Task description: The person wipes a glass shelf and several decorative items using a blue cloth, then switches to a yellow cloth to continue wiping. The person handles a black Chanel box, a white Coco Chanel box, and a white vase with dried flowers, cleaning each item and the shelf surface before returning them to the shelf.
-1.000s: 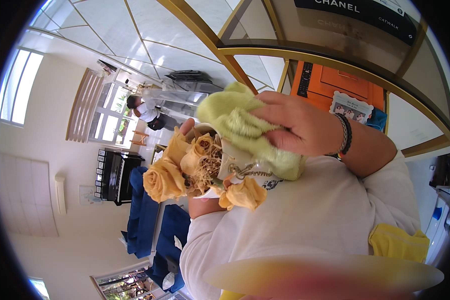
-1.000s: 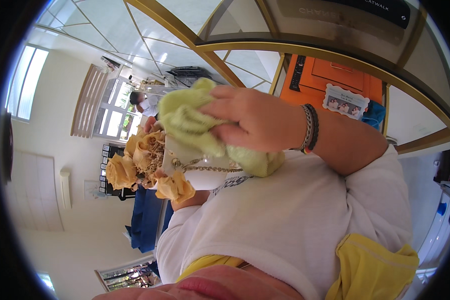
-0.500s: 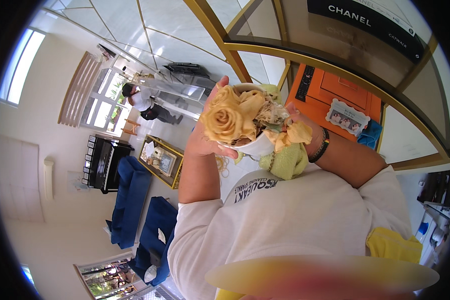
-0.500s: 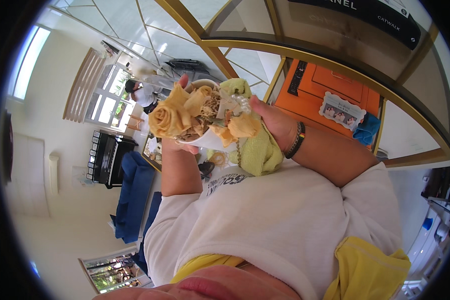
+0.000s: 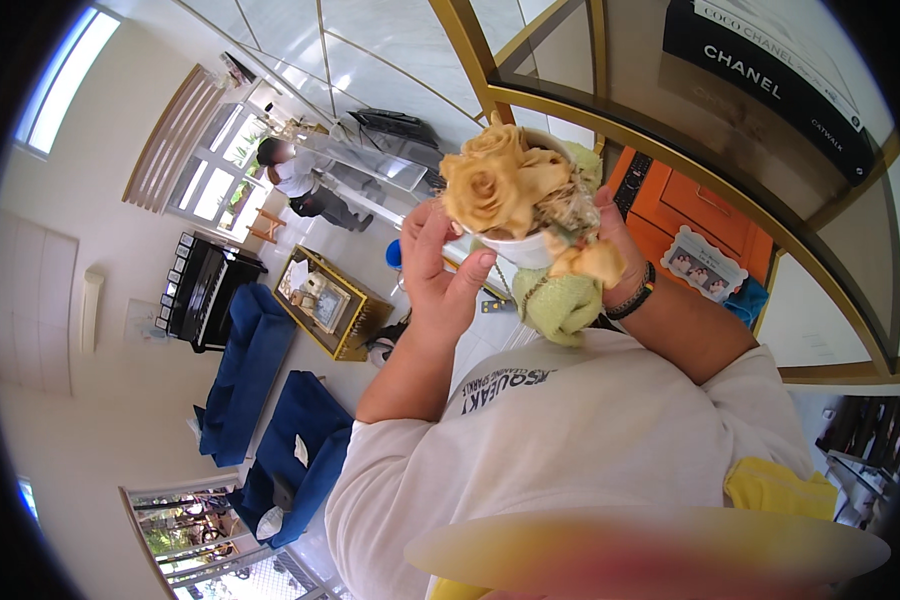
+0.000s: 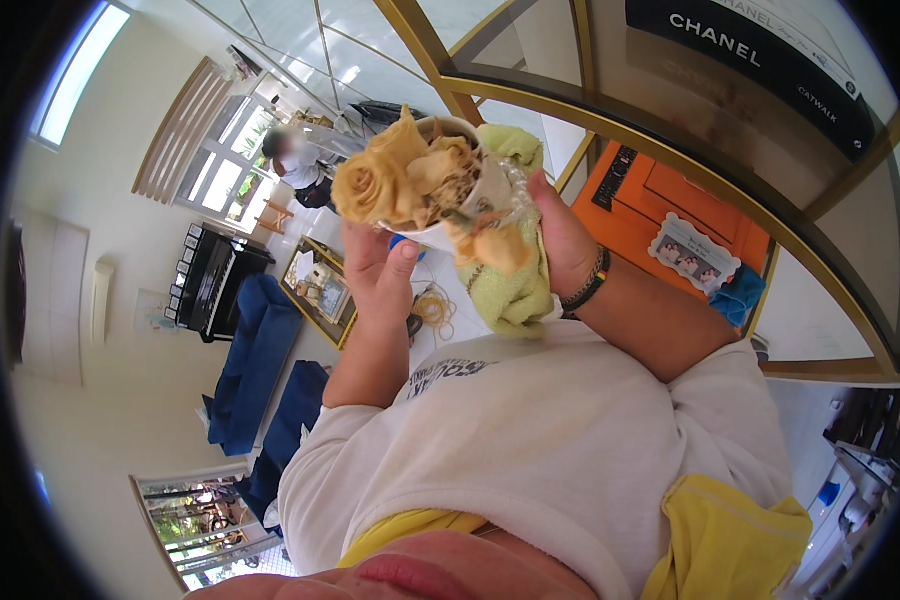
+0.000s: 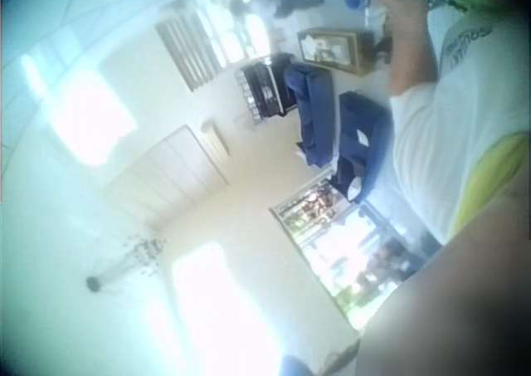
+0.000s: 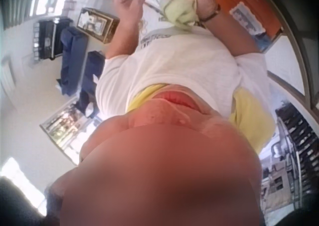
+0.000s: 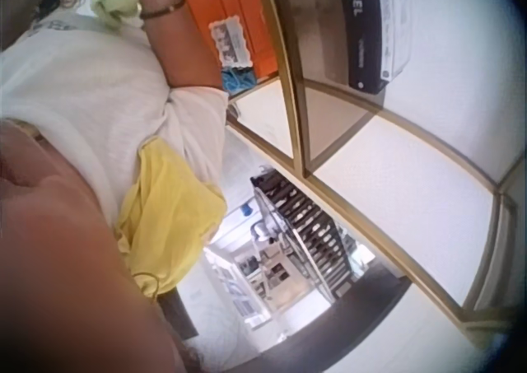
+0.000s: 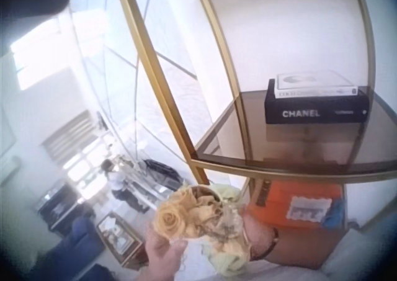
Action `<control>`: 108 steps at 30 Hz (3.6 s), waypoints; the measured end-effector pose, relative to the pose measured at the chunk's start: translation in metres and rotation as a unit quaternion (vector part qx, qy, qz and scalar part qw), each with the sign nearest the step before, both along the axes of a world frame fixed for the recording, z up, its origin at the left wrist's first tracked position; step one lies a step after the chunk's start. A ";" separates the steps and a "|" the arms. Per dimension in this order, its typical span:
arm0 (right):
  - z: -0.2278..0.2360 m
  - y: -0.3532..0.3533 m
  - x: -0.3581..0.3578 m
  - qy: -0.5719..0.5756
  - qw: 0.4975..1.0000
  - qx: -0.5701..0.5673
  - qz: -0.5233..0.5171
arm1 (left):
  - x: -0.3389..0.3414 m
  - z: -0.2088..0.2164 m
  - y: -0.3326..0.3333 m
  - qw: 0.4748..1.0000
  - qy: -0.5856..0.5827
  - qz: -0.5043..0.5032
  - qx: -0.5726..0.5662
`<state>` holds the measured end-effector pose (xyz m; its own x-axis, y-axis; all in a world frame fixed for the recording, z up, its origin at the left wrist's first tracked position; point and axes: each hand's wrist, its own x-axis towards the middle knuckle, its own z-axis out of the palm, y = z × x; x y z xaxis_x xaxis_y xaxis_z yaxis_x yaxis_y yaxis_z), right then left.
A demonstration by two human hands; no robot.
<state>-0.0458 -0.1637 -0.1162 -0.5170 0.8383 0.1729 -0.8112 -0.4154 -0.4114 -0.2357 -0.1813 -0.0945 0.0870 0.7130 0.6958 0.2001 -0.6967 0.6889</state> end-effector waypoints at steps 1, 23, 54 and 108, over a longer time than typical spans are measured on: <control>0.000 0.002 -0.002 -0.003 1.000 0.028 -0.012 | 0.001 -0.001 -0.004 0.996 -0.030 -0.045 -0.067; -0.001 -0.024 -0.010 -0.421 0.823 0.366 -0.109 | -0.050 -0.008 -0.041 0.767 -0.476 -0.314 -0.294; 0.035 -0.052 -0.006 -0.457 0.385 0.689 -0.410 | -0.049 -0.024 -0.016 0.757 -0.449 -0.256 -0.399; -0.001 -0.065 0.101 -0.714 0.508 0.439 -0.199 | 0.037 0.038 0.037 0.744 -0.384 -0.328 -0.437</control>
<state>0.0555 -0.2284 -0.1171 -0.4606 0.8498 0.2561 0.6276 0.5159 -0.5831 -0.1988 -0.1442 -0.0560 0.4315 0.9020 0.0144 -0.6720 0.3107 0.6722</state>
